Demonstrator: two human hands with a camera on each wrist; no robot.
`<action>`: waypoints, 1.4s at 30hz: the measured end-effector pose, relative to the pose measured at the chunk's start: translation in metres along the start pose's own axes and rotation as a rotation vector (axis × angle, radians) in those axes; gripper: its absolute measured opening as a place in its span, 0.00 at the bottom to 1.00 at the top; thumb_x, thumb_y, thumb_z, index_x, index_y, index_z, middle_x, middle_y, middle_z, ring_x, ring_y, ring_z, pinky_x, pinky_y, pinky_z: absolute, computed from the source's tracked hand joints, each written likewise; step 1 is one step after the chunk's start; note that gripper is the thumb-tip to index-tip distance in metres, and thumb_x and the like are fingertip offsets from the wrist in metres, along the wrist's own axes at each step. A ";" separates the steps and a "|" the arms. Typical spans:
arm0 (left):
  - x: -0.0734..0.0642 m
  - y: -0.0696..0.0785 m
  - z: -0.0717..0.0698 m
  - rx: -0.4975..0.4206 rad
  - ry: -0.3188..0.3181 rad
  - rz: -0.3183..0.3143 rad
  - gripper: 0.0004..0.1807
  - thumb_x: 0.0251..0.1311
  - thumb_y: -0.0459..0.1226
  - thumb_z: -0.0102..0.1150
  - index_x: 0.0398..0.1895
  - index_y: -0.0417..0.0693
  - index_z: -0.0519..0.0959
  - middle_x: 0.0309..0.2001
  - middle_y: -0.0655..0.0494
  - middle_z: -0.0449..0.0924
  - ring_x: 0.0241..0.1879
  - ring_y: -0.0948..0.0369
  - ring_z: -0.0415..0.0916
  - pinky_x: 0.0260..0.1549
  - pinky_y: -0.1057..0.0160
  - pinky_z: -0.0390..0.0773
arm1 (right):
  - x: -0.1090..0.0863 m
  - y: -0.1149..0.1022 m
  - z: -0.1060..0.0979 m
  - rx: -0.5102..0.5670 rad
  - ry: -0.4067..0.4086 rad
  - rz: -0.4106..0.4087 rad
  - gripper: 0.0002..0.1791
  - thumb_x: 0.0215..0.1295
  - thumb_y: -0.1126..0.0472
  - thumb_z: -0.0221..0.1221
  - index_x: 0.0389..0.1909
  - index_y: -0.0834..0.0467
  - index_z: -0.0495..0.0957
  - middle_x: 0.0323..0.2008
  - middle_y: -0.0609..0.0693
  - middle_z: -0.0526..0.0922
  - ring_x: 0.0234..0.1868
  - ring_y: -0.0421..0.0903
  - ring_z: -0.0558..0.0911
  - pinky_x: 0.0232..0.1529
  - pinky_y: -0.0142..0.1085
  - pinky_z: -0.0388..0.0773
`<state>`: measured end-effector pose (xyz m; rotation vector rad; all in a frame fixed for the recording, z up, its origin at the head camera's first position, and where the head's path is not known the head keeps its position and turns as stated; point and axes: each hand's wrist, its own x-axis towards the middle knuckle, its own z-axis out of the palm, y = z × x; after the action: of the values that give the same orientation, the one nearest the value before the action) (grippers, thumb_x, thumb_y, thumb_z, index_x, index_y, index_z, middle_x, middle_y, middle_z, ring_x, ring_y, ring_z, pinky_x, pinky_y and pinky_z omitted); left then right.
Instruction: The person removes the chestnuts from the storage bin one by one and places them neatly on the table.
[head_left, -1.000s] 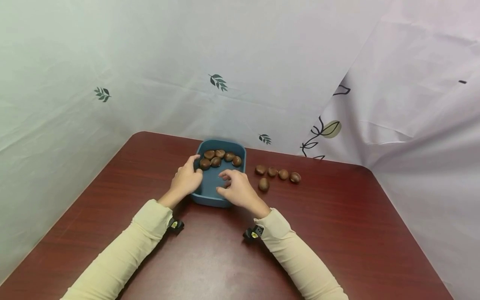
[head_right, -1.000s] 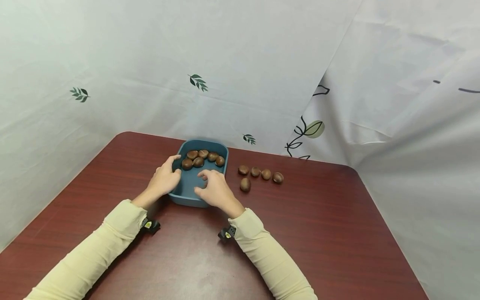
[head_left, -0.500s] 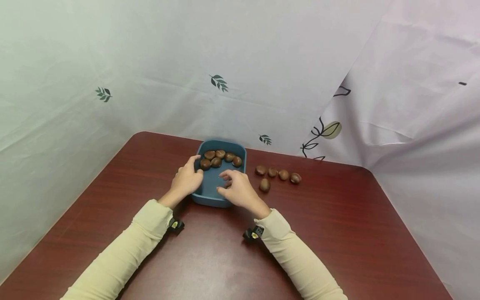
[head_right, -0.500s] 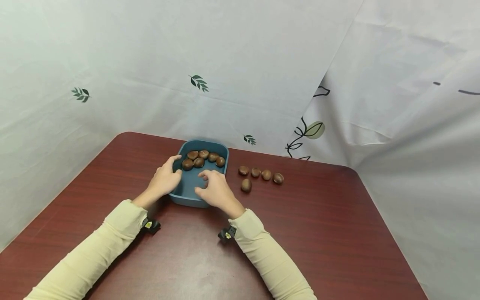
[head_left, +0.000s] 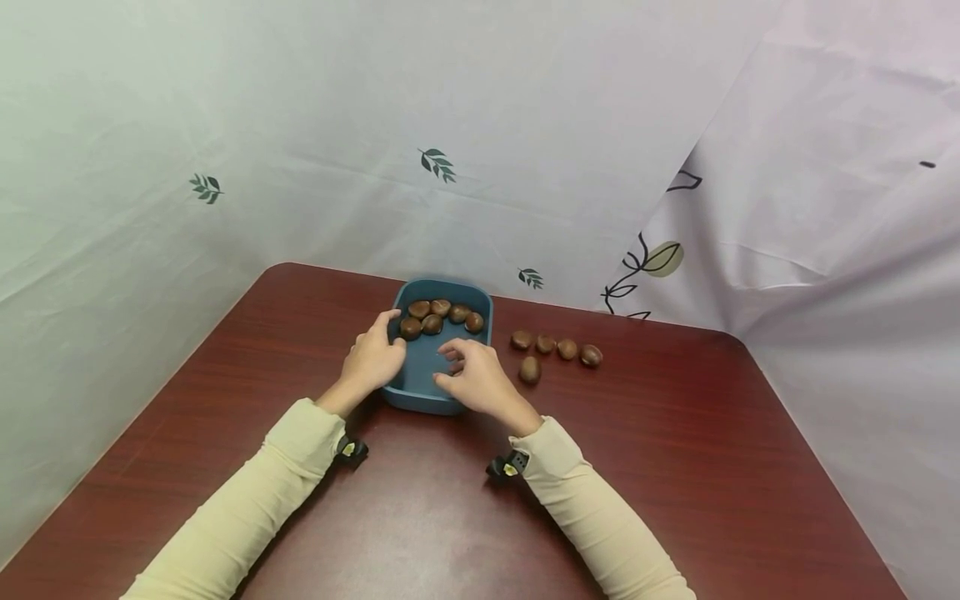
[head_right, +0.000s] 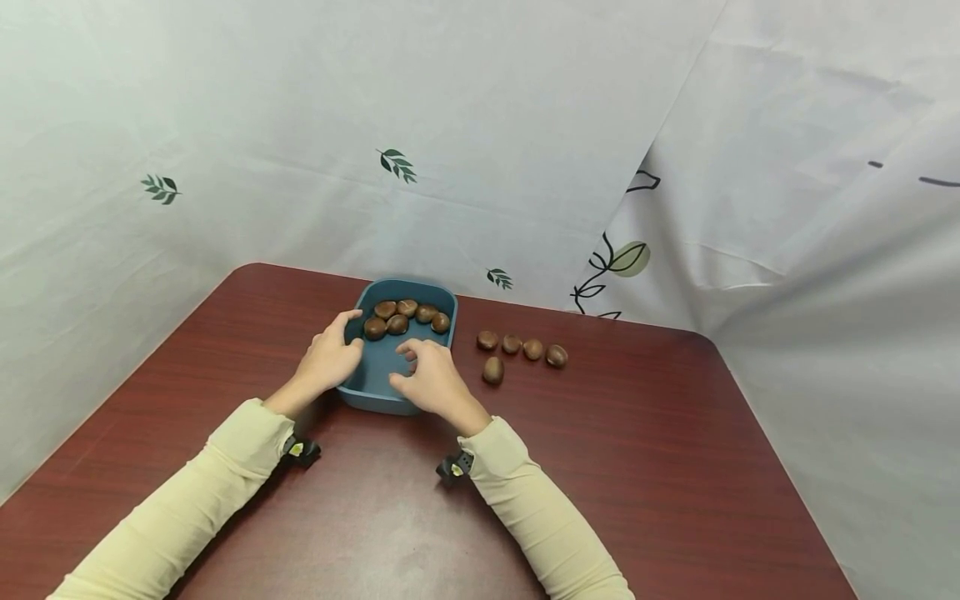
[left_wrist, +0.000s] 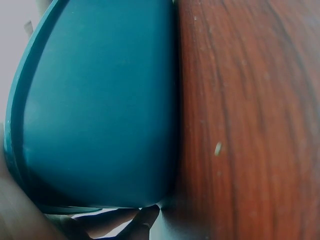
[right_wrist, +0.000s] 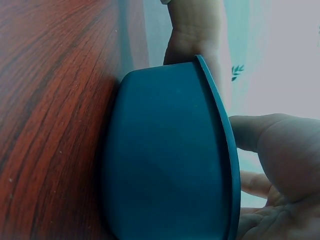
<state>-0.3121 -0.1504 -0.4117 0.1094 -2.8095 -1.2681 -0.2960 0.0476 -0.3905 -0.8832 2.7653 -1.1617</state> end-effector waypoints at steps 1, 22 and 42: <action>0.000 0.000 0.000 0.001 0.000 0.001 0.32 0.69 0.39 0.42 0.77 0.55 0.57 0.15 0.50 0.67 0.12 0.57 0.58 0.13 0.60 0.60 | 0.000 0.000 0.000 0.000 0.001 -0.002 0.21 0.63 0.62 0.65 0.55 0.65 0.78 0.50 0.63 0.82 0.45 0.52 0.85 0.43 0.41 0.82; -0.002 0.003 -0.002 -0.010 -0.005 0.011 0.32 0.69 0.39 0.42 0.77 0.52 0.57 0.15 0.50 0.67 0.12 0.57 0.58 0.14 0.59 0.60 | -0.002 -0.001 0.000 0.005 0.000 0.010 0.21 0.63 0.62 0.65 0.55 0.65 0.78 0.50 0.63 0.81 0.45 0.52 0.85 0.44 0.41 0.82; -0.002 0.001 -0.001 -0.005 -0.004 0.012 0.32 0.70 0.39 0.42 0.77 0.53 0.57 0.15 0.50 0.67 0.11 0.58 0.57 0.13 0.60 0.59 | 0.002 -0.001 0.000 0.009 -0.010 0.018 0.20 0.63 0.62 0.65 0.55 0.63 0.78 0.50 0.62 0.82 0.46 0.52 0.85 0.45 0.43 0.81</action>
<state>-0.3098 -0.1501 -0.4102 0.0902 -2.8062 -1.2742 -0.2966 0.0456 -0.3896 -0.8592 2.7517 -1.1626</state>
